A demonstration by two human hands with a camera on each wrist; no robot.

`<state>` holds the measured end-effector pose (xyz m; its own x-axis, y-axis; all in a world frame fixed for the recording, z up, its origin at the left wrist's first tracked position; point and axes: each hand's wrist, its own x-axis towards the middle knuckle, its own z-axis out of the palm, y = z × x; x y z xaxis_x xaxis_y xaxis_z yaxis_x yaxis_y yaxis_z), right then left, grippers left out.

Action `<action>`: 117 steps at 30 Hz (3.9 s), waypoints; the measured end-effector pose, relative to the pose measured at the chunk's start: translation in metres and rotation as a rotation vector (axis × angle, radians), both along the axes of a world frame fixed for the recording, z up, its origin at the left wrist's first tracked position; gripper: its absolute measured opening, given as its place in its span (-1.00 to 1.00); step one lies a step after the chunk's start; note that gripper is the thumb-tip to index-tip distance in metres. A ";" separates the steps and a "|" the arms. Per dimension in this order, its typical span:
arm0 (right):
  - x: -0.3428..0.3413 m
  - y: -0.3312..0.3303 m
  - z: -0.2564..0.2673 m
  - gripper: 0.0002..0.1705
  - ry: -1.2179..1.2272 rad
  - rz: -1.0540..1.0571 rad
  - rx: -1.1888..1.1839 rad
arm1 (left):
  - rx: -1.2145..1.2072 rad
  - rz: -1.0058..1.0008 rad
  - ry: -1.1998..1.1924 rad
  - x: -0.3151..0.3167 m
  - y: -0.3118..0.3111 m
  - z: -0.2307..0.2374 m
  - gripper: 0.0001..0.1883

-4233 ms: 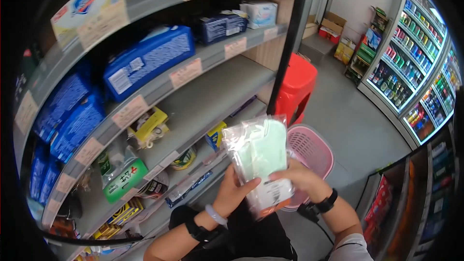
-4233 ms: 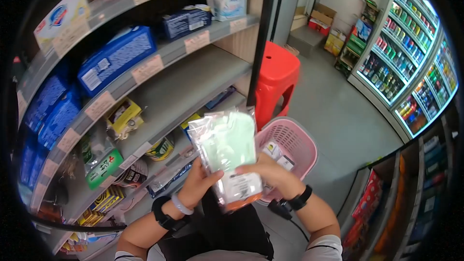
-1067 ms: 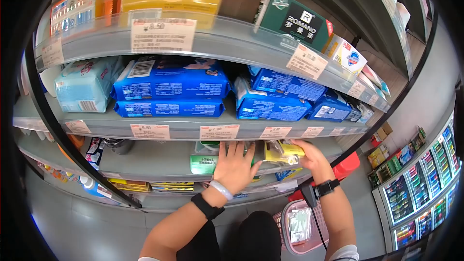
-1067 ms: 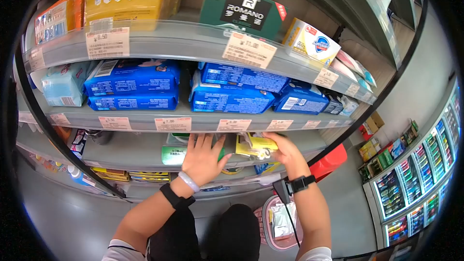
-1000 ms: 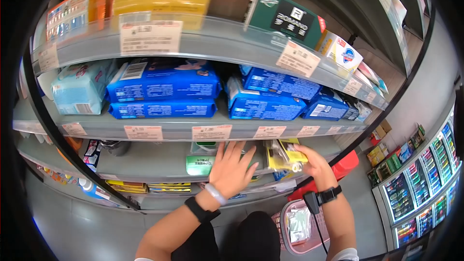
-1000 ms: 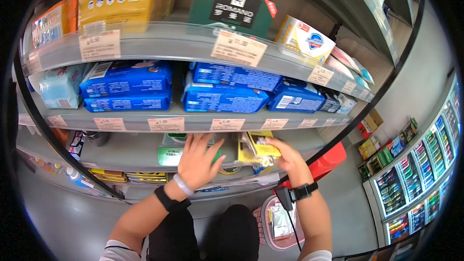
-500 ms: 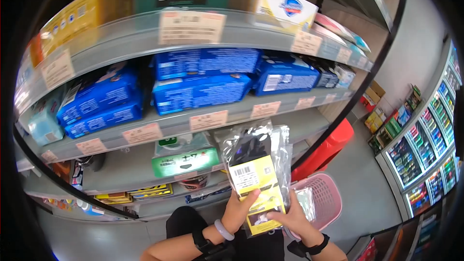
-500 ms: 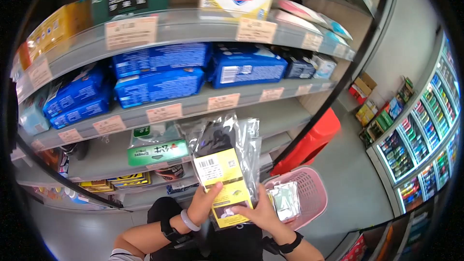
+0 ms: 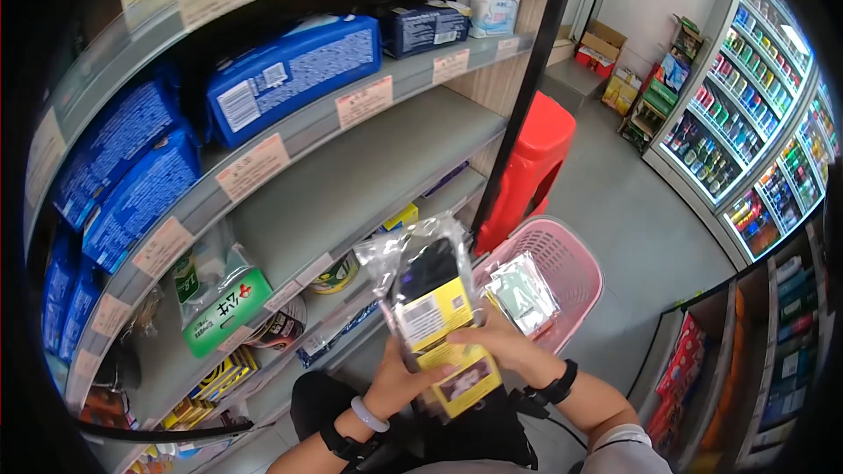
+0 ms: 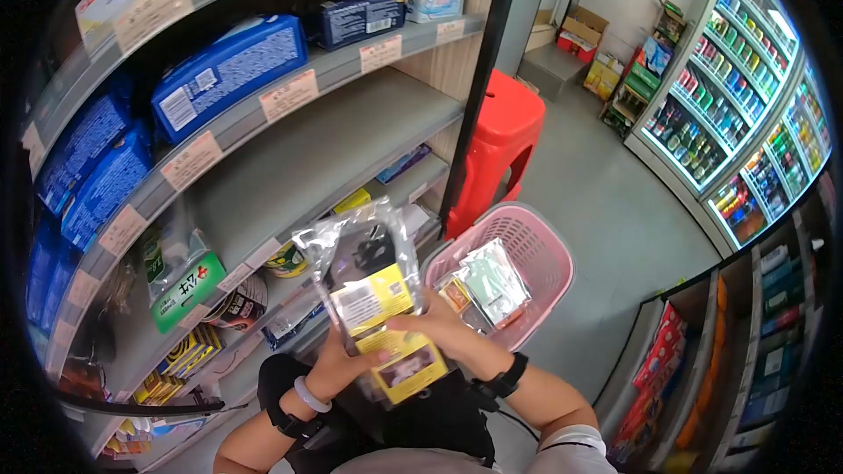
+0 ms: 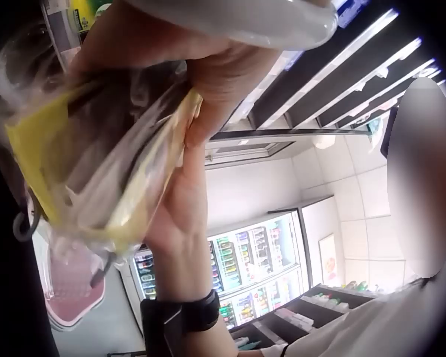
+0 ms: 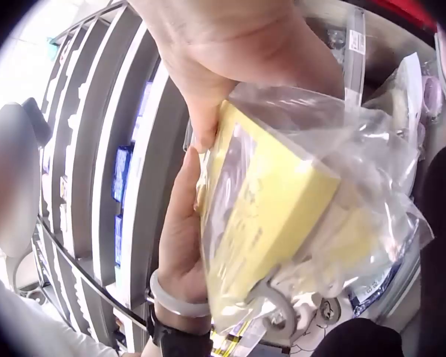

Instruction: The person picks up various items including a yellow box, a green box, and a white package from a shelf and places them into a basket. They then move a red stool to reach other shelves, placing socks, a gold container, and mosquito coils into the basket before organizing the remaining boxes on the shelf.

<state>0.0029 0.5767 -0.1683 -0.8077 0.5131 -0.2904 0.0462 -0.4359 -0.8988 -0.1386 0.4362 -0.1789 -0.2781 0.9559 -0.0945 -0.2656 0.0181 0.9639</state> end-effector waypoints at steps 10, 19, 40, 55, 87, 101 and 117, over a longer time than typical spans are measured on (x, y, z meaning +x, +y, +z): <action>0.139 0.158 -0.069 -0.61 -0.185 -0.676 -0.119 | -0.242 0.183 0.360 -0.045 -0.011 -0.010 -0.37; 0.119 0.172 -0.288 -0.62 -0.016 -0.898 -0.520 | -0.405 0.262 0.380 -0.053 -0.037 -0.038 -0.41; 0.100 0.156 -0.261 -0.30 -0.696 -0.826 -0.373 | -0.504 0.385 0.400 -0.052 -0.065 -0.038 -0.40; -0.115 0.049 0.073 -0.75 0.228 -0.409 0.857 | 0.249 0.714 1.159 -0.103 -0.128 0.081 -0.81; -0.257 -0.037 0.140 -0.63 -0.196 0.291 0.150 | -0.266 0.700 1.463 -0.169 -0.169 0.109 -0.12; 0.105 0.031 0.090 -0.46 -0.224 -0.517 0.121 | -0.448 0.710 1.793 -0.165 -0.143 0.093 -0.42; 0.179 0.162 -0.211 -0.35 -0.912 -0.525 -0.270 | -0.638 0.695 1.730 -0.165 -0.145 0.082 -0.57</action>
